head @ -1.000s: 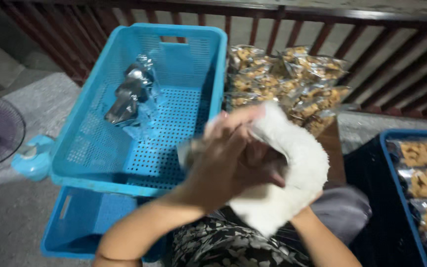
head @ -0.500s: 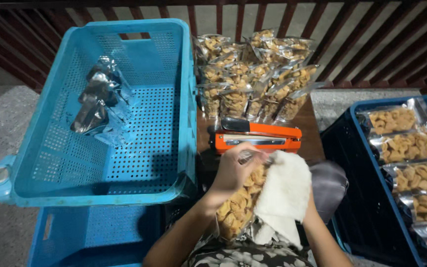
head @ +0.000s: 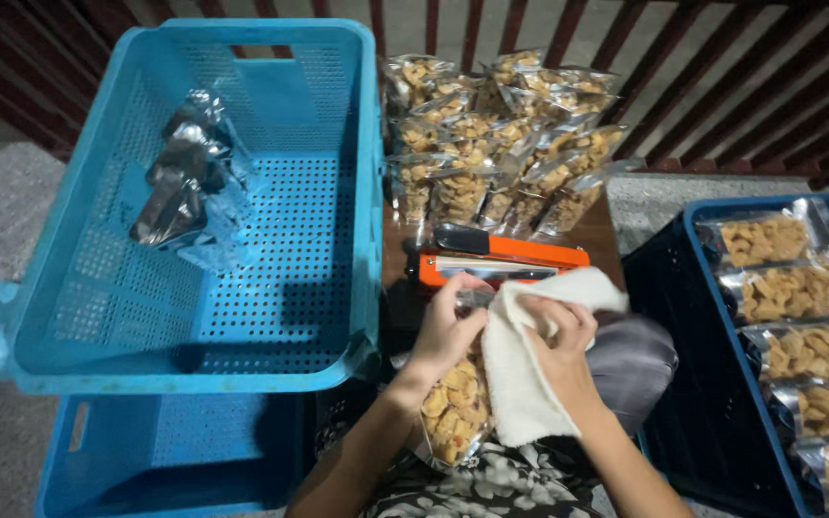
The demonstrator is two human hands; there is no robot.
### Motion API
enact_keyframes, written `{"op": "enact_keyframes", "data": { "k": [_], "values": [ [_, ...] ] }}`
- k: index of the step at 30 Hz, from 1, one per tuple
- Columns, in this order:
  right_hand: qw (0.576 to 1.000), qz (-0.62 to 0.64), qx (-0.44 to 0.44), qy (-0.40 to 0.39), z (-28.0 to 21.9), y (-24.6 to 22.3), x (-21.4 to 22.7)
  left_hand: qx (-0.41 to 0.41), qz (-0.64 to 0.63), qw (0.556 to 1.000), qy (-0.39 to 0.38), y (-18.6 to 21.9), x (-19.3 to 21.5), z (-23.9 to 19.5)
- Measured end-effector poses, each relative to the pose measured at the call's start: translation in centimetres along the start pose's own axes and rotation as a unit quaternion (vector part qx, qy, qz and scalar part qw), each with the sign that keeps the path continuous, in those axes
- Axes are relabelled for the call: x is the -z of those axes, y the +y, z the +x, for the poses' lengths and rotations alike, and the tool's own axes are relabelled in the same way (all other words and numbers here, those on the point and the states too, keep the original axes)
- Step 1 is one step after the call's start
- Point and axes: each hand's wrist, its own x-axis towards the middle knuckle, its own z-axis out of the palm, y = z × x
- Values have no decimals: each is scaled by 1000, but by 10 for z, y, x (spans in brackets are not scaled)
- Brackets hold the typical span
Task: The person wipes clear plastic bags filled with snacks using a white cloth, then uses an orange handheld sealer to seal the bags. The sealed bags are placed into a blue basket.
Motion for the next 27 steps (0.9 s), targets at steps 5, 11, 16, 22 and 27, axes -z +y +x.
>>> {"op": "enact_keyframes", "data": {
  "k": [5, 11, 16, 22, 27],
  "values": [
    [993, -93, 65, -39, 36, -10, 22, -18, -45, 998, -41, 6, -1, -10],
    [997, -5, 27, -77, 81, -33, 56, -55, 8, 997, -58, 39, 1, -27],
    [971, 171, 23, -168, 91, -35, 64, -102, 29, 994, -14, 53, -1, -30],
    [942, 246, 44, -224, 90, -40, 66, -87, 63, 994, 12, 54, -1, -32],
    [981, 1, 110, -159, 82, -31, 72, -85, 25, 996, 28, 41, -5, -31]
  ]
}}
